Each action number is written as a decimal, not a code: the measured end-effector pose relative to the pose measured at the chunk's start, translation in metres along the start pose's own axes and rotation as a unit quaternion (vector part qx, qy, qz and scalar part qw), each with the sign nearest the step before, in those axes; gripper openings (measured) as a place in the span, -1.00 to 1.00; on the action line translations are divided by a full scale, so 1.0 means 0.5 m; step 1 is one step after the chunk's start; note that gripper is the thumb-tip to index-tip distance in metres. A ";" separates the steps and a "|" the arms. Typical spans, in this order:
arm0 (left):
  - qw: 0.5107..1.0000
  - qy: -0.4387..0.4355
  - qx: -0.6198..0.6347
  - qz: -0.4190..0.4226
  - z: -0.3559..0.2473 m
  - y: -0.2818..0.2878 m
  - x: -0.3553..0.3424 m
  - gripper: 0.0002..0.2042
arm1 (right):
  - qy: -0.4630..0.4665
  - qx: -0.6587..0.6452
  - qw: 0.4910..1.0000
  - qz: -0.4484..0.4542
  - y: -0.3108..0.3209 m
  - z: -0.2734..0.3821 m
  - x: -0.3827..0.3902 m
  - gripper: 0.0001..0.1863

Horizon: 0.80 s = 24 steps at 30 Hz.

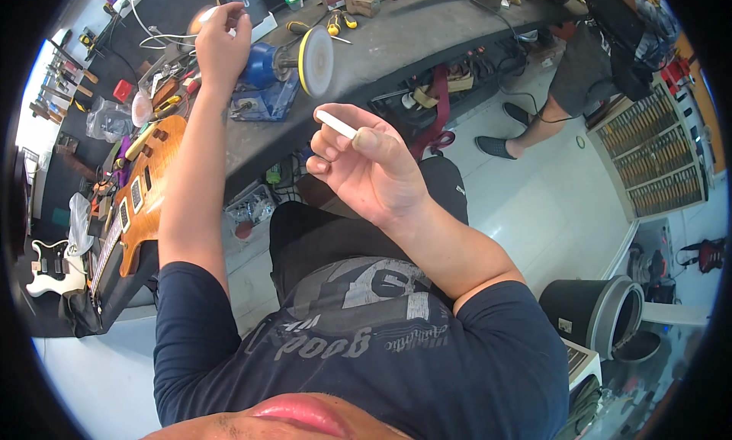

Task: The person polishes a small white guitar nut using a bench-mounted buffing wheel, then places the nut onto the headstock of an electric guitar to check the fit.

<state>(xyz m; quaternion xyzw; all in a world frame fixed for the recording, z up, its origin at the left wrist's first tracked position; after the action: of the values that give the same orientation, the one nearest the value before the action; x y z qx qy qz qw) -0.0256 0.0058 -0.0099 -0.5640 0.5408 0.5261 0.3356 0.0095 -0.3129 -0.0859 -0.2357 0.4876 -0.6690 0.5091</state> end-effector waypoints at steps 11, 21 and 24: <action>0.925 0.060 0.350 0.137 -0.368 0.223 0.156 -0.63 | 0.052 0.041 0.989 -0.134 -0.007 0.012 0.022 -0.70; 0.898 0.126 0.392 0.156 -0.370 0.207 0.193 -0.82 | 0.027 -0.003 0.996 -0.080 0.020 0.021 0.038 -0.74; 0.894 0.139 0.399 0.148 -0.367 0.198 0.211 -0.80 | 0.025 0.048 0.991 -0.122 0.012 0.037 0.045 -0.77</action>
<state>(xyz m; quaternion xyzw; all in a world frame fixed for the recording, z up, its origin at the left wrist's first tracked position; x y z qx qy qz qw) -0.0935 -0.2139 -0.0513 -0.3638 0.8235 0.2256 0.3723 0.0187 -0.3412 -0.0879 -0.2519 0.4354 -0.7544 0.4217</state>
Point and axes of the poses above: each hand's wrist, its own x-axis away from the middle knuckle, its own y-axis out of the back of the hand, z = x × y, the point moved 2 cm from there along -x, towards the middle knuckle, and after that the axes turned 15 degrees about -z, right-handed, at the moved point
